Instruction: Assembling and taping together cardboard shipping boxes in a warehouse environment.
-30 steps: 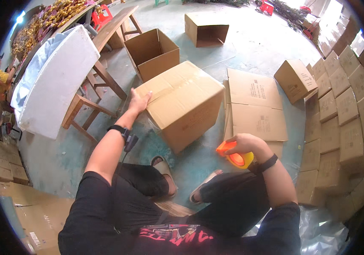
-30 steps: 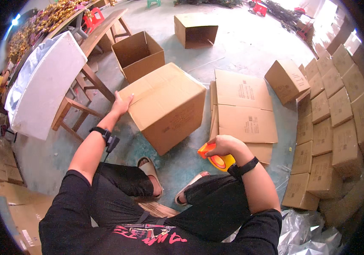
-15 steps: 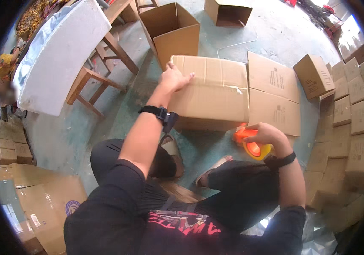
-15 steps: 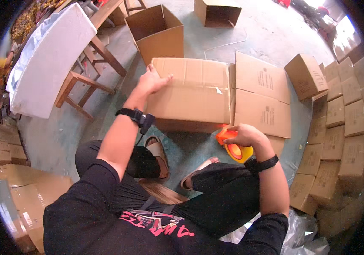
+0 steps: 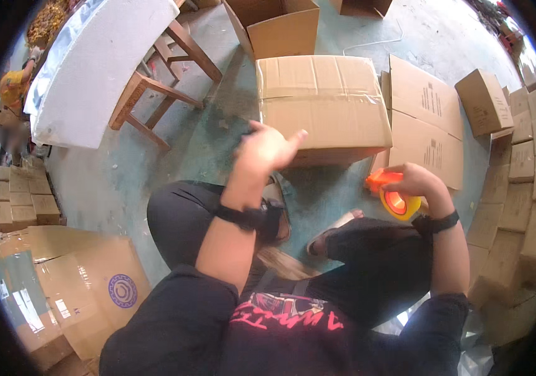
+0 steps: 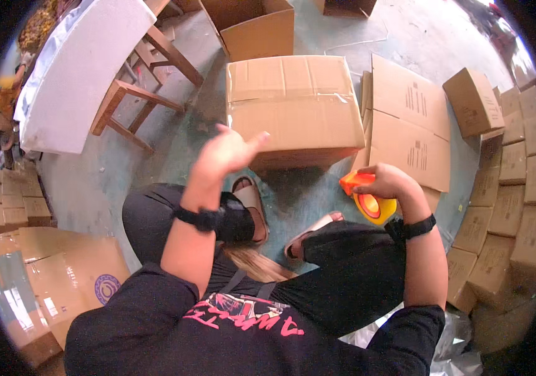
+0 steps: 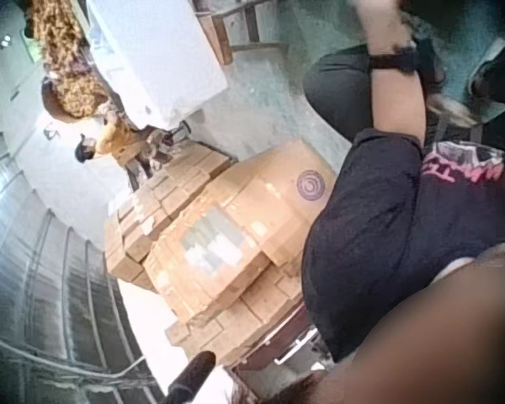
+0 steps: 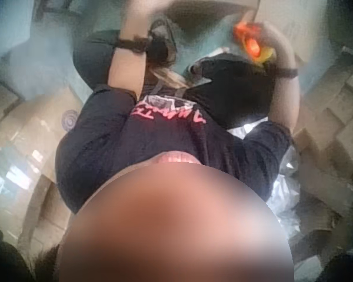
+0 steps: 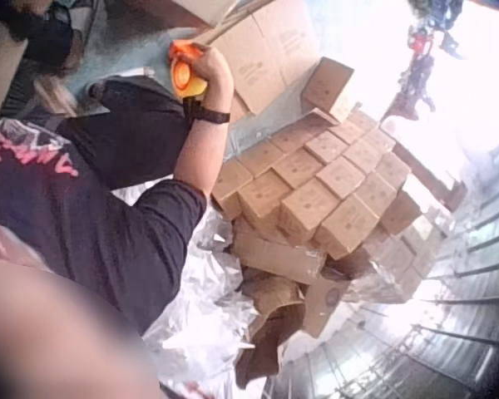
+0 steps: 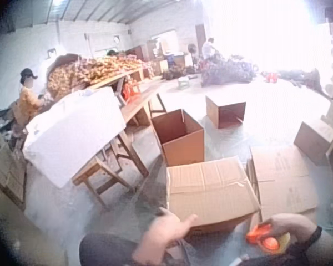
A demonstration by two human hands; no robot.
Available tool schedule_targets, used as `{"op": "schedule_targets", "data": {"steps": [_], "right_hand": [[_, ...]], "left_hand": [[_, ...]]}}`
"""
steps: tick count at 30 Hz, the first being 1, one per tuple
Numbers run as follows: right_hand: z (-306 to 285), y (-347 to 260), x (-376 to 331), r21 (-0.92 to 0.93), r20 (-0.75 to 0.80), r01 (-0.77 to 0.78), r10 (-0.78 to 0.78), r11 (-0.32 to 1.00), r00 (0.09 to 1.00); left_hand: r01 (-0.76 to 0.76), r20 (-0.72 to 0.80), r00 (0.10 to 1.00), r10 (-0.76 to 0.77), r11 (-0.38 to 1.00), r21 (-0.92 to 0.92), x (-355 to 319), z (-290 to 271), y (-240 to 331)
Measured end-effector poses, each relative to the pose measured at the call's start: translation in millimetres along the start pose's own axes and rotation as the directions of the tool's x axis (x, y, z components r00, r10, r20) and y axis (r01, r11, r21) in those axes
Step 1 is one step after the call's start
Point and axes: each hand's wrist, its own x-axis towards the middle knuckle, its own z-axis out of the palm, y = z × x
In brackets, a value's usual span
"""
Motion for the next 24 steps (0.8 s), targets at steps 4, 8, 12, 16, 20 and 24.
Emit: {"op": "schedule_targets", "data": {"steps": [4,8,12,16,20,24], "right_hand": [[0.7,-22.8,4.8,-0.045,0.002,-0.022,0.022,0.999,1.000],[6.6,-6.5,1.5,-0.065,-0.033,-0.028,0.026,0.997,0.999],[5.6,0.1,3.4,-0.125,-0.024,-0.044,0.041,0.991,0.999],[5.5,-2.3,1.5,-0.036,-0.048,-0.013,0.012,0.999,0.999],[9.3,2.4,10.9,-0.104,-0.035,0.018,-0.022,0.994,0.999],[7.6,-7.8,5.3,-0.061,-0.026,0.024,-0.025,0.998,0.999]], "left_hand": [[-0.494,-0.863,0.362,0.352,0.858,0.142,24.2,71.6,-27.6],[-0.601,-0.852,0.461,0.249,0.794,-0.094,39.9,79.7,-27.5],[-0.669,-0.849,0.529,-0.002,0.614,-0.419,56.2,68.5,-32.3],[-0.748,-0.773,0.633,0.051,0.297,-0.593,72.7,69.4,-38.4],[-0.726,-0.773,0.625,0.107,0.442,-0.526,79.9,75.5,-48.0],[-0.704,-0.832,0.554,0.012,0.540,-0.461,79.1,64.2,-48.3]]}}
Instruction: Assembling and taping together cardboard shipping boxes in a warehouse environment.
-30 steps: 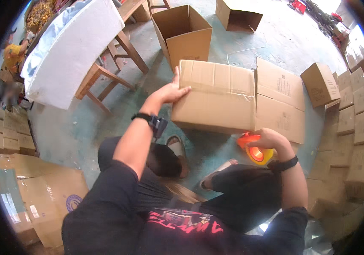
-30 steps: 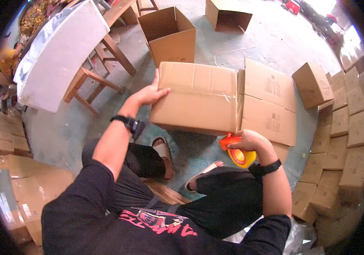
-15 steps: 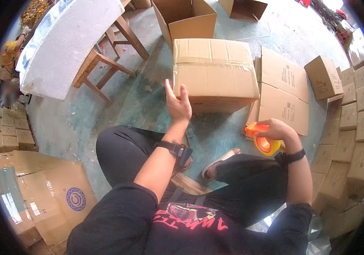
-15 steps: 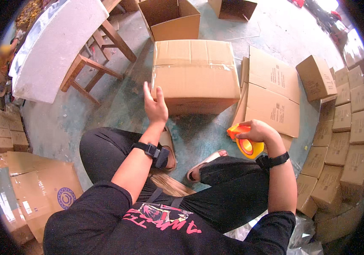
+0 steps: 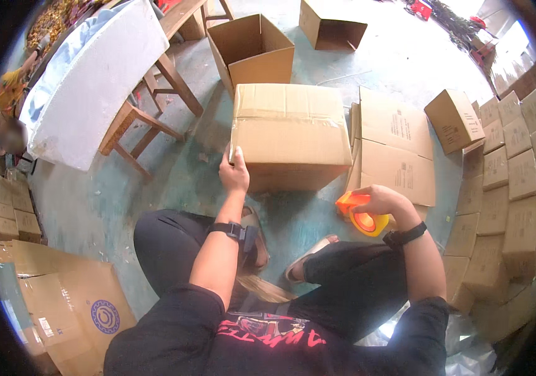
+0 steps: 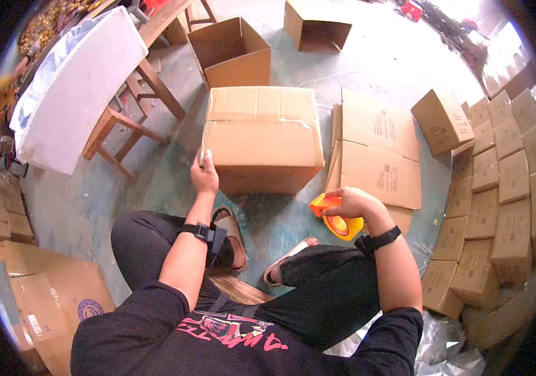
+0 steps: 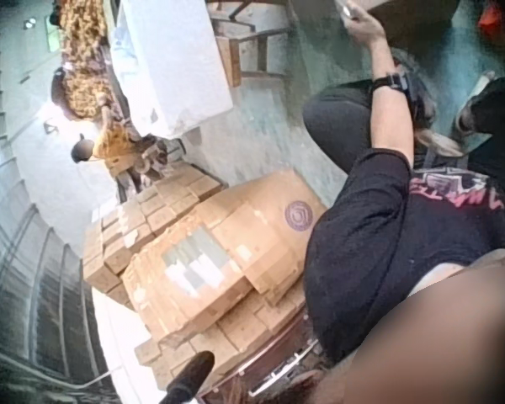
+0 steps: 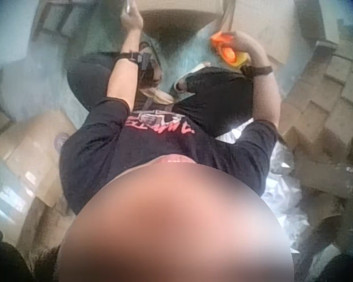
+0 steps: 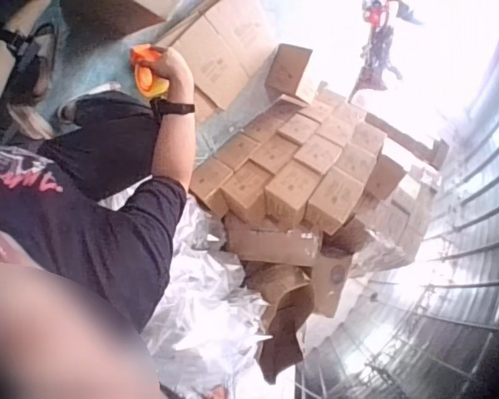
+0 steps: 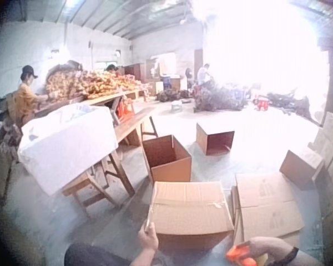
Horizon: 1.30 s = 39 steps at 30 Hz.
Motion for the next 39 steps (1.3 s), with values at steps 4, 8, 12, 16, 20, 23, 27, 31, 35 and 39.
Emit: {"op": "schedule_targets", "data": {"steps": [4,8,12,16,20,23,27,31,35,39], "right_hand": [[-3.0,-3.6,-8.2,-0.027,-0.001,-0.030,0.030,0.999,1.000],[3.4,7.4,-0.1,-0.010,-0.017,0.069,-0.069,0.998,0.997],[12.2,27.2,14.7,-0.099,0.021,0.104,-0.103,0.990,0.994],[8.7,16.4,8.5,-0.080,-0.004,0.086,-0.086,0.993,0.996],[1.5,4.0,-1.3,-0.115,0.013,0.046,-0.045,0.992,0.999],[-1.7,11.3,-12.3,-0.045,-0.051,0.051,-0.053,0.998,0.997],[-7.3,-3.6,-34.2,-0.121,-0.160,-0.079,0.059,0.989,0.985],[-12.6,-33.1,-78.6,-0.132,-0.363,-0.111,0.056,0.985,0.930],[-25.7,-53.6,-101.6,-0.032,-0.422,0.057,-0.065,0.998,0.904],[-22.1,-41.9,-94.8,-0.038,-0.477,0.075,-0.084,0.996,0.875]], "left_hand": [[0.046,-0.080,0.996,-0.038,0.994,0.102,22.7,-18.1,12.6],[0.517,0.071,0.820,-0.568,0.683,-0.516,54.7,-39.9,21.6],[0.636,0.573,0.772,-0.275,0.305,-0.709,55.1,-35.4,154.7],[0.661,0.657,0.636,0.404,0.154,-0.735,57.5,-7.9,260.0],[0.660,0.835,0.410,0.366,0.513,-0.549,41.3,44.9,241.5],[0.798,0.970,0.147,0.193,0.556,-0.232,8.1,76.8,187.8],[0.939,0.994,-0.105,-0.028,0.325,0.108,-23.2,101.5,102.2],[0.962,0.922,-0.148,-0.357,0.162,0.218,-47.6,141.0,7.4],[0.911,0.848,-0.234,-0.476,0.198,0.362,-76.3,196.7,-49.3],[0.871,0.851,-0.243,-0.466,0.282,0.402,-127.1,270.8,-56.8]]}}
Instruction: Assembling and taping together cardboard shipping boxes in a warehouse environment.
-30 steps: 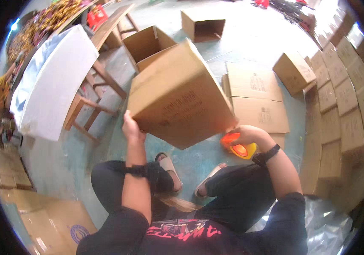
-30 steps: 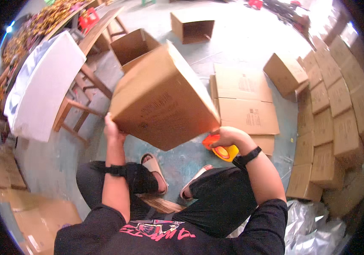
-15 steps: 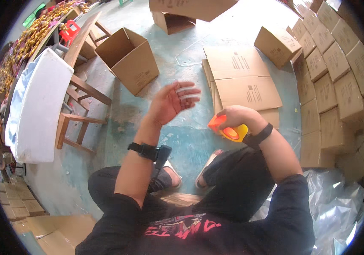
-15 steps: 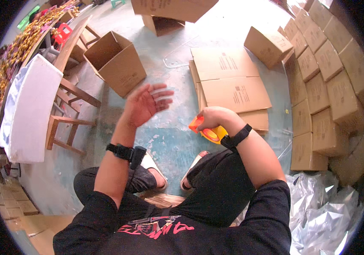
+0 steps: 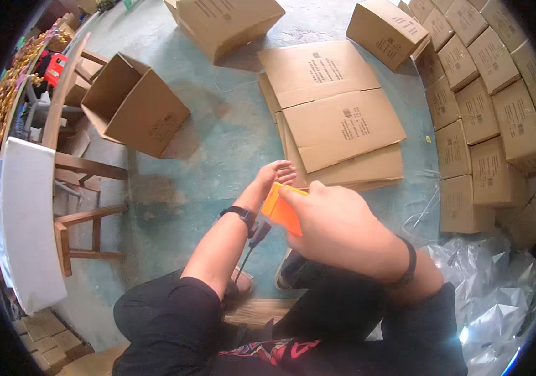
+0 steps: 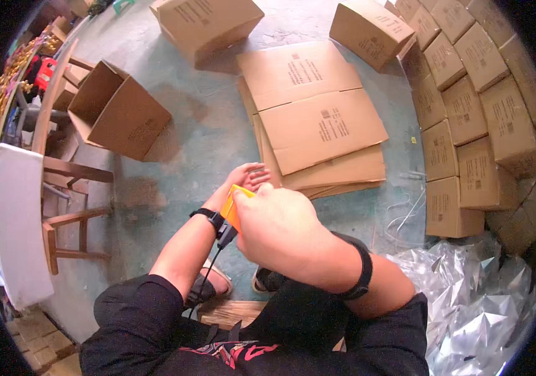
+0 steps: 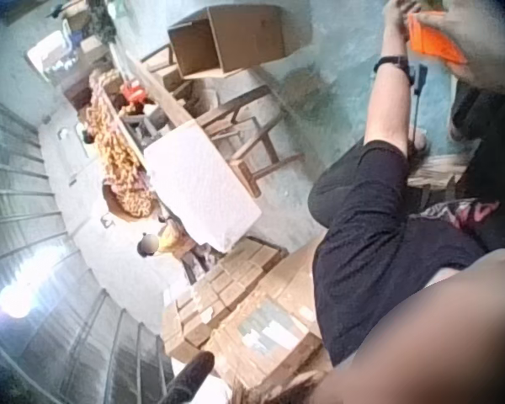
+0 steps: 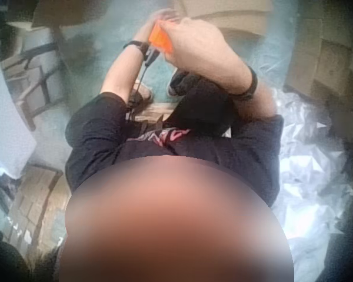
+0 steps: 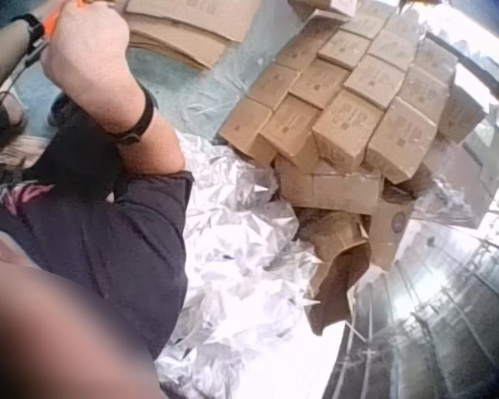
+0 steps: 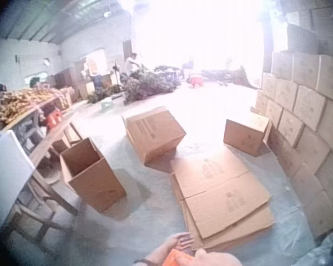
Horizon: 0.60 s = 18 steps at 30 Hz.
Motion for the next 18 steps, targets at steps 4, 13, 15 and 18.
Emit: {"op": "schedule_targets", "data": {"steps": [4,13,15,18], "right_hand": [[-1.8,10.8,-4.9,-0.002,0.038,-0.112,0.112,0.994,0.993],[-5.2,12.1,-12.4,-0.014,0.131,-0.125,0.126,0.992,0.983],[-9.6,14.9,-8.9,0.002,0.130,-0.096,0.095,0.995,0.987],[-11.9,22.1,-12.9,-0.006,0.159,-0.074,0.074,0.997,0.985]], "left_hand": [[0.077,-0.016,0.997,-0.076,0.971,0.226,53.1,47.5,-22.2],[-0.119,-0.274,0.945,0.180,0.967,0.224,104.4,65.1,-48.3],[0.001,-0.531,0.644,0.551,0.693,0.721,119.8,48.4,-48.4],[-0.048,-0.513,0.710,0.483,0.759,0.649,120.8,61.5,-57.5]]}}
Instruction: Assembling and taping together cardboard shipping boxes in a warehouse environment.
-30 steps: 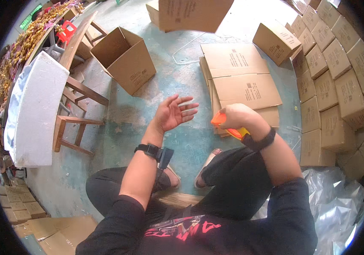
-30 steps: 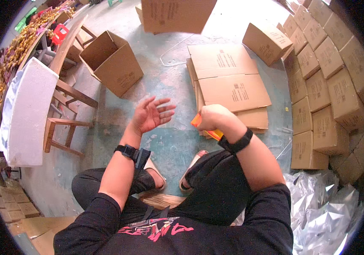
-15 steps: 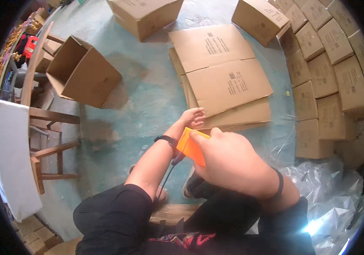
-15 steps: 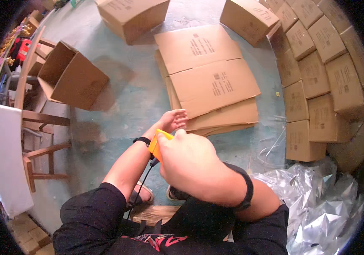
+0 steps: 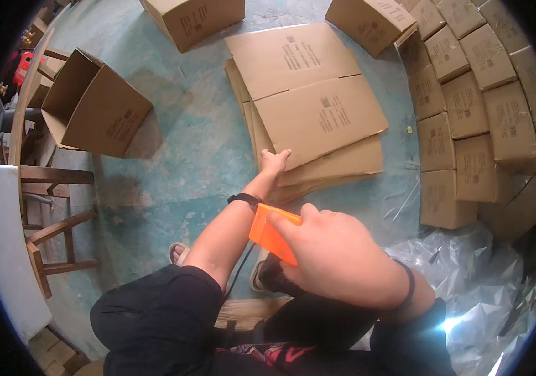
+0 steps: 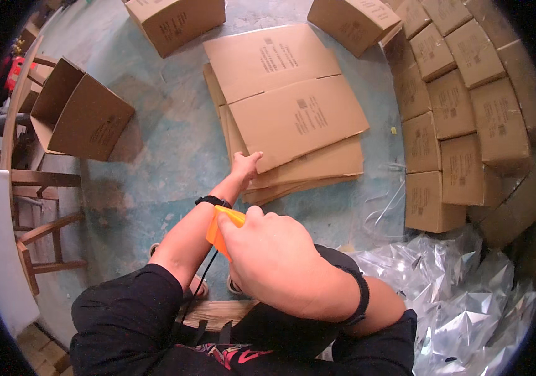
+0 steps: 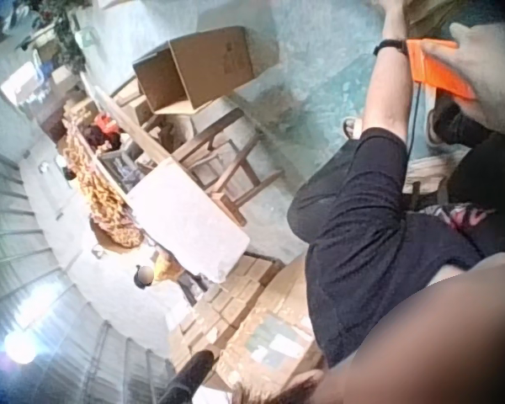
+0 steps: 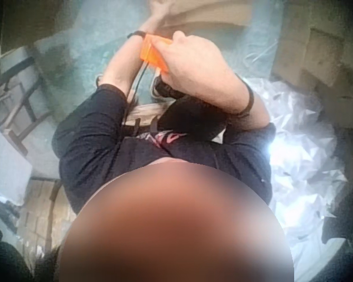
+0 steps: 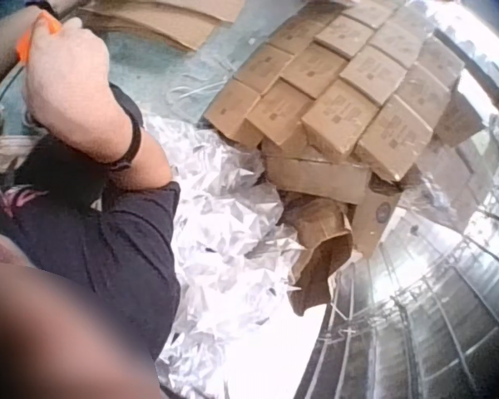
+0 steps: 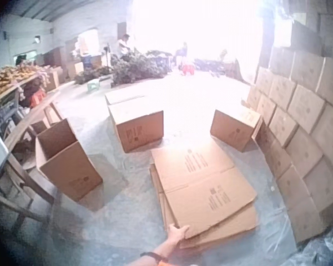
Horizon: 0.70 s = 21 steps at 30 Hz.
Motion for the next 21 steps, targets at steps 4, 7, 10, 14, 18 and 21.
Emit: {"op": "schedule_targets", "data": {"steps": [4,7,10,14,18,21], "right_hand": [[3.9,-2.5,-6.2,0.010,0.007,0.029,-0.029,1.000,1.000],[4.5,-1.5,-5.6,0.056,0.012,0.080,-0.081,0.995,0.997],[7.2,2.2,-2.6,0.054,0.064,0.052,-0.055,0.997,0.996],[6.7,6.7,-1.1,0.060,0.075,0.082,-0.086,0.995,0.993],[6.8,6.4,0.3,0.080,0.084,0.137,-0.144,0.987,0.986],[6.6,6.6,2.7,0.085,0.089,0.183,-0.190,0.980,0.978]], "left_hand": [[0.371,0.557,0.809,-0.188,0.898,-0.235,-28.4,-9.3,27.4],[0.357,0.534,0.827,-0.175,0.897,-0.260,-47.1,-7.4,38.3],[0.313,0.384,0.899,-0.209,0.921,-0.232,-61.7,-10.5,31.9],[0.406,0.547,0.821,-0.165,0.842,-0.355,-61.3,-17.5,26.7],[0.548,0.693,0.710,-0.127,0.717,-0.430,-54.8,-14.0,10.4],[0.644,0.793,0.609,0.000,0.583,-0.495,-53.2,-11.5,0.1]]}}
